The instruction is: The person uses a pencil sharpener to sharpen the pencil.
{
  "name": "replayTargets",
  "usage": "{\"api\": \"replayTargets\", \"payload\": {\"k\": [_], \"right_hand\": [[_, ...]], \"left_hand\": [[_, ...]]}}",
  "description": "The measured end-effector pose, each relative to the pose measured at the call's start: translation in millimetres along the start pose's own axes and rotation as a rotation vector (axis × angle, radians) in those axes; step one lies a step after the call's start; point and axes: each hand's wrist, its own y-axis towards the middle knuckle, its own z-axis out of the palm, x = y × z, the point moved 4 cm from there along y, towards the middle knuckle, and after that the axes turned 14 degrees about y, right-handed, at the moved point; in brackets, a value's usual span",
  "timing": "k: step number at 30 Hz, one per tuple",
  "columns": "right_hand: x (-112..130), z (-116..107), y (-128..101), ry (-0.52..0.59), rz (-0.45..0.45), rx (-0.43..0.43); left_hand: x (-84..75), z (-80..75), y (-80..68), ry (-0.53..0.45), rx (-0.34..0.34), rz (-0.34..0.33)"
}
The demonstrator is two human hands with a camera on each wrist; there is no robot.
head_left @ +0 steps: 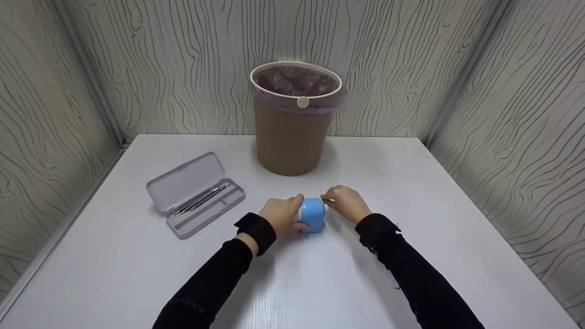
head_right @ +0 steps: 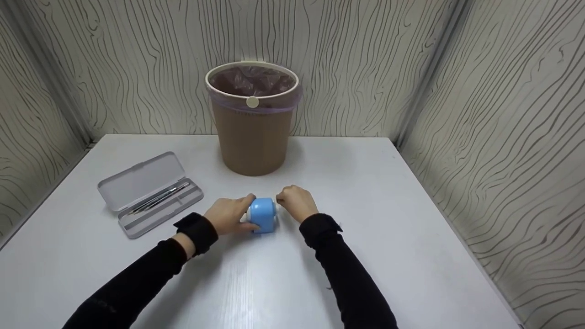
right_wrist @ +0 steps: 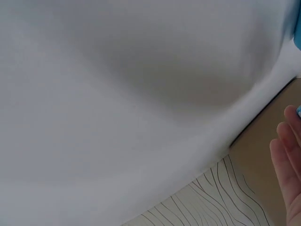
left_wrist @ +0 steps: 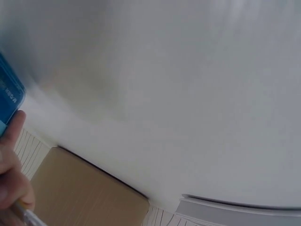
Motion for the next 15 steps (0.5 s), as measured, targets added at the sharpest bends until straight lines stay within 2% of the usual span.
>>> {"api": "replayTargets", "payload": {"k": [5,15], "right_hand": [[-3.0,5.2,-5.2,0.035,0.050,0.031],[-5.0,16.8,-19.2,0.068,0.069,0.064]], "left_hand": [[-1.0,-2.1,-0.4,-0.016,0.009,-0.004],[-1.8,-1.9,-1.0,-0.007,0.036,-0.036]]}}
